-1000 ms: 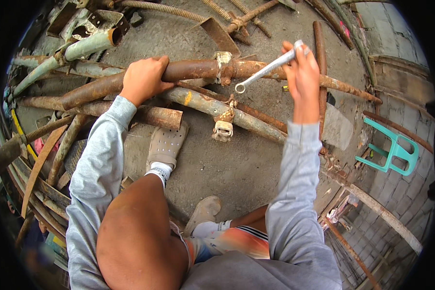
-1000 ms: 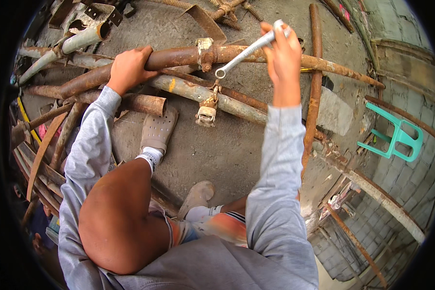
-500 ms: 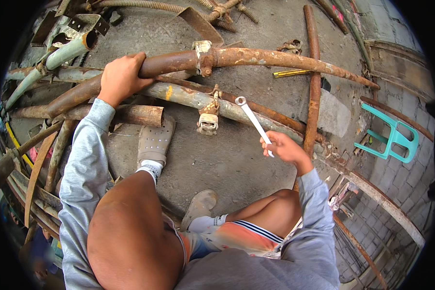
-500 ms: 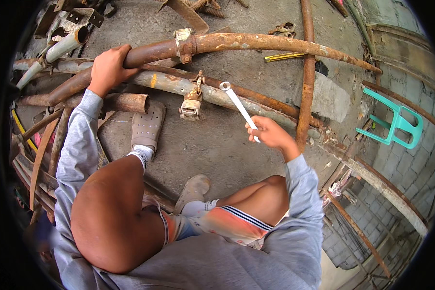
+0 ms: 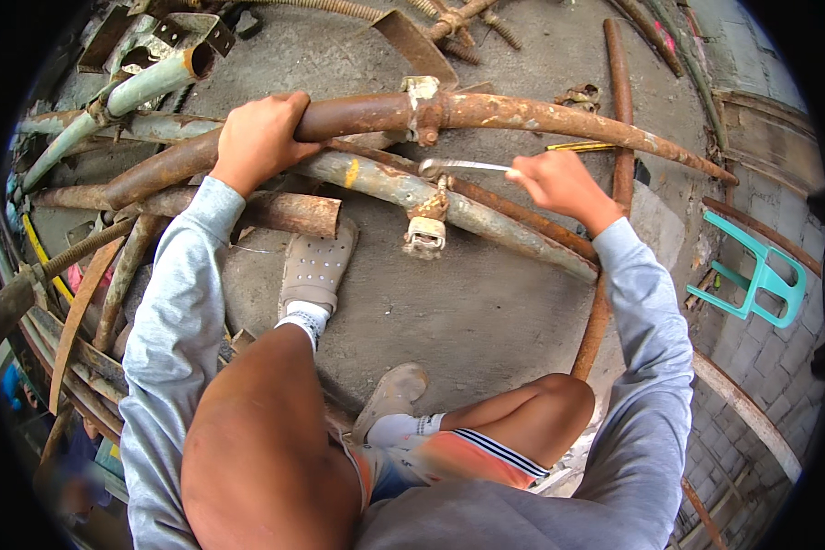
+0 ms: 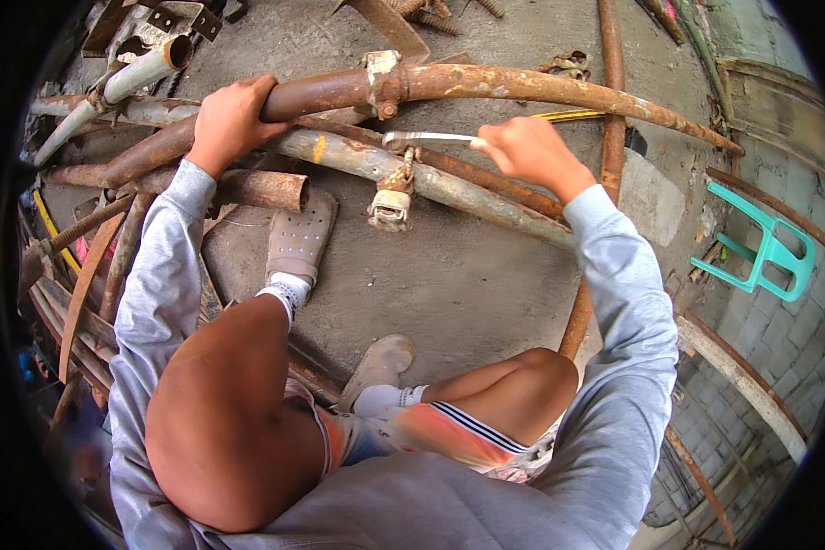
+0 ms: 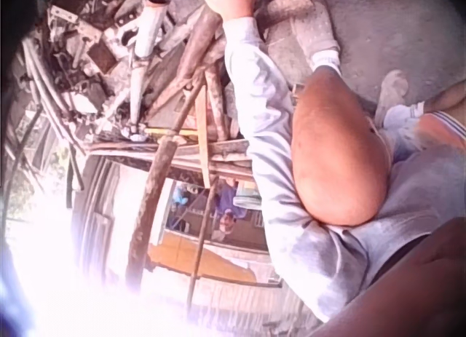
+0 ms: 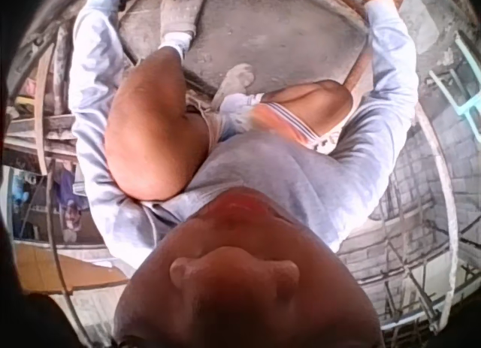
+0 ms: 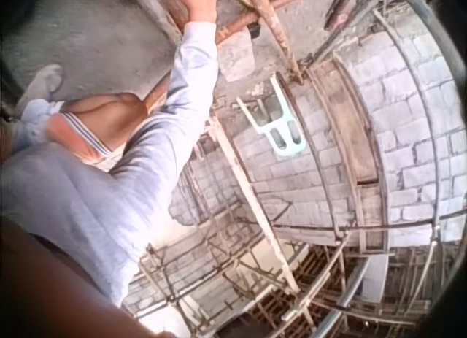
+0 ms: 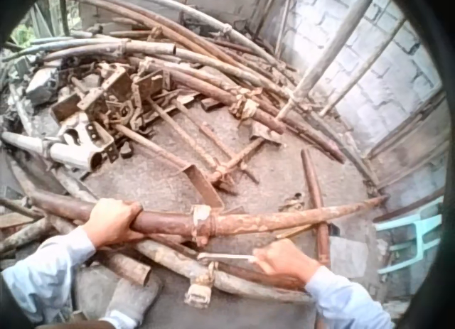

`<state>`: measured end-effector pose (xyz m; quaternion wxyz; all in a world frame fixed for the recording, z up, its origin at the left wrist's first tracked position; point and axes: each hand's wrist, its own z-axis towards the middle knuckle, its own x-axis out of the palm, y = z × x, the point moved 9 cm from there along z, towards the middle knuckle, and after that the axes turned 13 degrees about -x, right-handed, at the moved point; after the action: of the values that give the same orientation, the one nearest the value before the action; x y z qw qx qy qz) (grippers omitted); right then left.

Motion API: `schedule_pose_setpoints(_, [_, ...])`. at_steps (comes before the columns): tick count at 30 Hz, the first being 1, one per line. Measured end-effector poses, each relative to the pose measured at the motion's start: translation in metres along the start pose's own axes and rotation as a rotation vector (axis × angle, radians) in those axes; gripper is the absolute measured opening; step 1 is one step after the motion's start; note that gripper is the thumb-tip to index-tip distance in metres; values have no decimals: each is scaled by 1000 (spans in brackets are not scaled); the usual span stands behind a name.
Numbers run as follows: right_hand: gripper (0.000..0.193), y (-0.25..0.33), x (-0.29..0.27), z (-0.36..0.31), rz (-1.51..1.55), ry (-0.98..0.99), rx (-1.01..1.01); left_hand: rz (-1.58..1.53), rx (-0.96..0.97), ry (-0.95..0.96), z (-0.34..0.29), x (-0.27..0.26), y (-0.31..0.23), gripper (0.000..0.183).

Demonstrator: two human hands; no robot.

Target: The person uses a wrench to loosen and remove nuts from metal scaffolding poles. They repeatedly reposition the poles and wrench to access fasteners, then set the loosened components aside on the floor.

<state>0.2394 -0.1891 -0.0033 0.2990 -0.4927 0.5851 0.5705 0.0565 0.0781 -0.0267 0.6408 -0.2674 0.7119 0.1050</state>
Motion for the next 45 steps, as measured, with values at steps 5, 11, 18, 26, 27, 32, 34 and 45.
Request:
schedule_pose_setpoints(5, [34, -22, -38, 6, 301, -454, 196, 13, 24, -34, -1, -3, 0, 43])
schedule_pose_setpoints(11, [37, -41, -39, 10, 260, -418, 202, 36, 7, -25, 3, -4, 2, 45])
schedule_pose_setpoints(18, [30, -32, -31, 6, 120, -367, 124, -2, -3, 14, 3, -7, -4, 42])
schedule_pose_setpoints(26, [34, -35, -41, 6, 231, -521, 160, -65, -4, 36, 2, -13, 0, 38])
schedule_pose_setpoints(27, [34, -45, -46, -1, 327, -595, 231, -62, 5, 28, 3, -19, -3, 37])
schedule_pose_setpoints(32, [36, -15, -2, 3, 48, -190, 46, -60, 59, -9, 8, -51, -17, 36])
schedule_pose_setpoints(34, [39, -17, -22, 13, 42, -251, 86, -56, 51, -3, 7, -44, -8, 38])
schedule_pose_setpoints(45, [41, -7, 14, -25, 207, -229, 312, -355, 86, 204, 52, -6, -36, 85])
